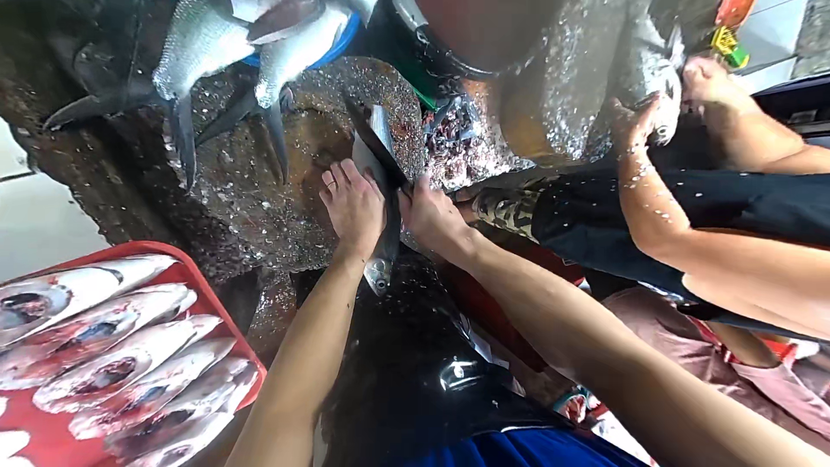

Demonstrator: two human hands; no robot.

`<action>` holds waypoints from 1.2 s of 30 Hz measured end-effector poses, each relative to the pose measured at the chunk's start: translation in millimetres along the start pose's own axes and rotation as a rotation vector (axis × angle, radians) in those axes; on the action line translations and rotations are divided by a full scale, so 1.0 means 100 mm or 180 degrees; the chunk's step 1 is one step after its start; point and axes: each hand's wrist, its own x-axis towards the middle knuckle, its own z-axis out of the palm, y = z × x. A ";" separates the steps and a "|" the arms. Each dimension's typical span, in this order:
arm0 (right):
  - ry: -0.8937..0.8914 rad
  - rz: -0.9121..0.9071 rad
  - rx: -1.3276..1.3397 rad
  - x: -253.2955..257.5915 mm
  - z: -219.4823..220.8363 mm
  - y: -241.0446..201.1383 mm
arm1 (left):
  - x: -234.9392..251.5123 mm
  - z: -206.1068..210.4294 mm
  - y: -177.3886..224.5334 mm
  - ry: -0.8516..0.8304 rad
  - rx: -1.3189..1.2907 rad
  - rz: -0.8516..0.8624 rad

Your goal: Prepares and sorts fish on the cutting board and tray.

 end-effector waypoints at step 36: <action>0.1065 -0.1072 0.1376 -0.26 0.31 0.85 | -0.19 -0.05 -0.05 0.0952 -0.0678 0.0284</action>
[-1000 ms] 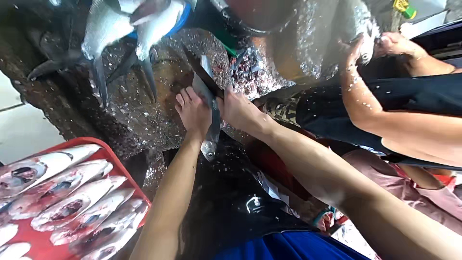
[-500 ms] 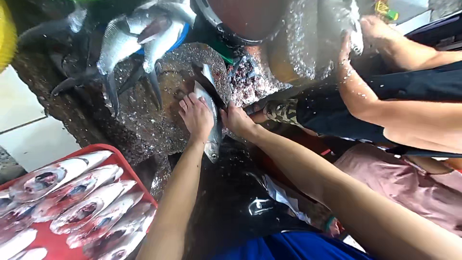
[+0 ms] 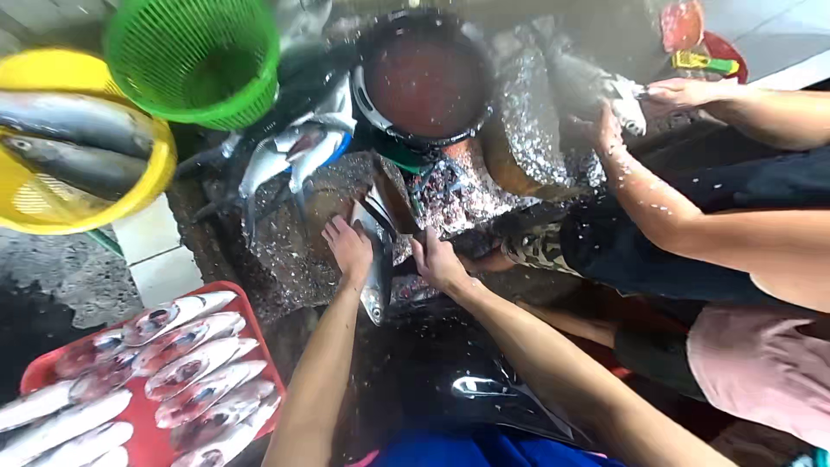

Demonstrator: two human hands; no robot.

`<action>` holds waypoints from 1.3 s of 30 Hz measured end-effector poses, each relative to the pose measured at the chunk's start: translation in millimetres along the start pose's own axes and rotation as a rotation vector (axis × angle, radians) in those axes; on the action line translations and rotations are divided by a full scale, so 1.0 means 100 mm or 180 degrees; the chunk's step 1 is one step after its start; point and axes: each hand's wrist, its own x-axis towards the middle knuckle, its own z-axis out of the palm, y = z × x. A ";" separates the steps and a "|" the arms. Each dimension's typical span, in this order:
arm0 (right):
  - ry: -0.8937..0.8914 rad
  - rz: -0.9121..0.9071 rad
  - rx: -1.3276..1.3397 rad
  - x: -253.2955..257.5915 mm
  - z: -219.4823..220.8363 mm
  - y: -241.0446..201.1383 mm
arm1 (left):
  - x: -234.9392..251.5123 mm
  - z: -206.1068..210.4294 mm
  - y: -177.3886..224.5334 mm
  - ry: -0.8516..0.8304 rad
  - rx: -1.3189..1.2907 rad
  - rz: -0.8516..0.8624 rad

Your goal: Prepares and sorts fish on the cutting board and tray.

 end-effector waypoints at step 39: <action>0.0225 0.0534 0.0404 -1.18 -0.15 0.37 | 1.80 -0.75 0.16 0.0472 0.0701 0.1402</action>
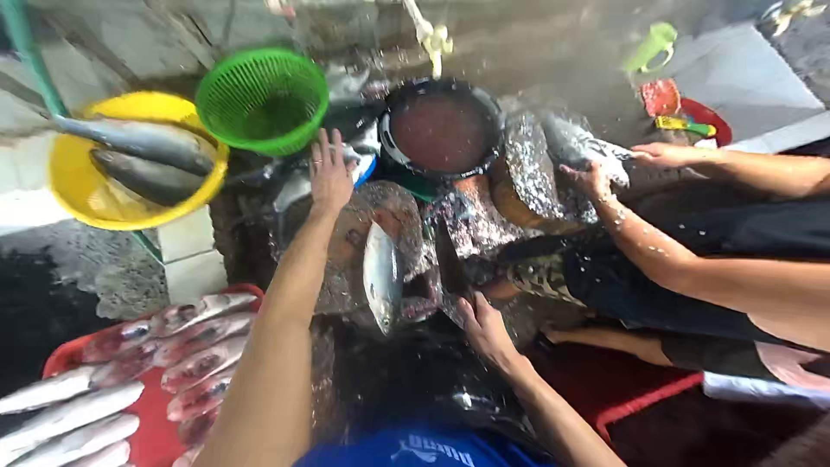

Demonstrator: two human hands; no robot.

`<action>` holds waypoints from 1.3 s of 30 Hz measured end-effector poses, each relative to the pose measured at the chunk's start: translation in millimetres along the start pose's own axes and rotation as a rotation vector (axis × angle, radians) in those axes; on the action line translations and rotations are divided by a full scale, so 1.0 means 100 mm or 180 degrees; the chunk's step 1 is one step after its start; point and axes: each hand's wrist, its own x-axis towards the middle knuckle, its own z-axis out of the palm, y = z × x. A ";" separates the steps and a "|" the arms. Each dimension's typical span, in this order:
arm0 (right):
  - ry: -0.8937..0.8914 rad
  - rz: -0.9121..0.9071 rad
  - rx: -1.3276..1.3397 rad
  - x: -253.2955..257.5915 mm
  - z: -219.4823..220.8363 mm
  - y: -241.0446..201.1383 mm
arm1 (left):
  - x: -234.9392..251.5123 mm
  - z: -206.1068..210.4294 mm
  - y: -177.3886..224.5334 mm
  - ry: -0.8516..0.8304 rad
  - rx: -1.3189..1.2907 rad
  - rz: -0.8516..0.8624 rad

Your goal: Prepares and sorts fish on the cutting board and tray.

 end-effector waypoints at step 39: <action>-0.1261 0.0427 -0.1533 0.98 0.67 -0.61 | -1.92 0.48 0.84 -0.1361 -0.0494 -0.1993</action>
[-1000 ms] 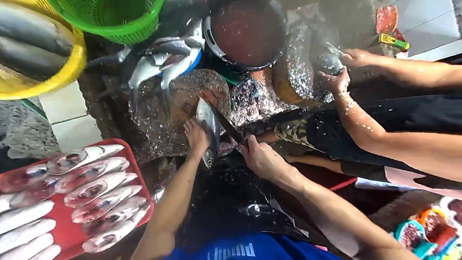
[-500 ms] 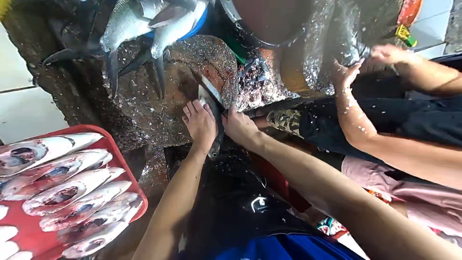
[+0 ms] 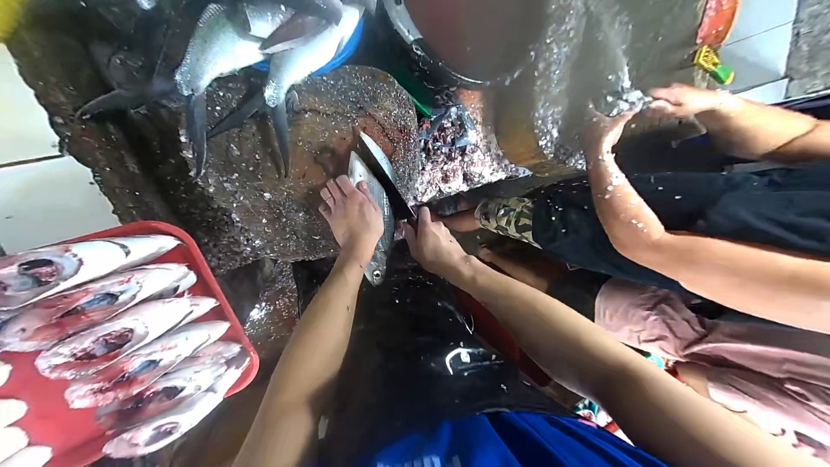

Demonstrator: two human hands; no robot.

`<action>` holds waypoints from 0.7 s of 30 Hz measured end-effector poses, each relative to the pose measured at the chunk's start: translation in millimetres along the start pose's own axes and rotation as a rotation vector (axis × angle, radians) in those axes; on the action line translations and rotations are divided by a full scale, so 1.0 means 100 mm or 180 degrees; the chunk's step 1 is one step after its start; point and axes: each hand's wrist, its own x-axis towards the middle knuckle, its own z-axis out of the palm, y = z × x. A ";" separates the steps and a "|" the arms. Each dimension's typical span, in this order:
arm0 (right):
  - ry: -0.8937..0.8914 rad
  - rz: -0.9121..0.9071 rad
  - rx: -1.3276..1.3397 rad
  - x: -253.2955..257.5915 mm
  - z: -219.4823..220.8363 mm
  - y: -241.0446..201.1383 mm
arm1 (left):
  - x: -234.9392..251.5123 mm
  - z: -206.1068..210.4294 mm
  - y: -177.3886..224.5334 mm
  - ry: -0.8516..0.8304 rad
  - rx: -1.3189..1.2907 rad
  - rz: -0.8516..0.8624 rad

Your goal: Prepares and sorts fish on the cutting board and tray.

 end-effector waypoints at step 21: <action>0.0373 -0.0330 0.0157 -0.21 -0.59 -0.24 | 0.21 -0.14 -0.12 0.0126 -0.0587 0.0189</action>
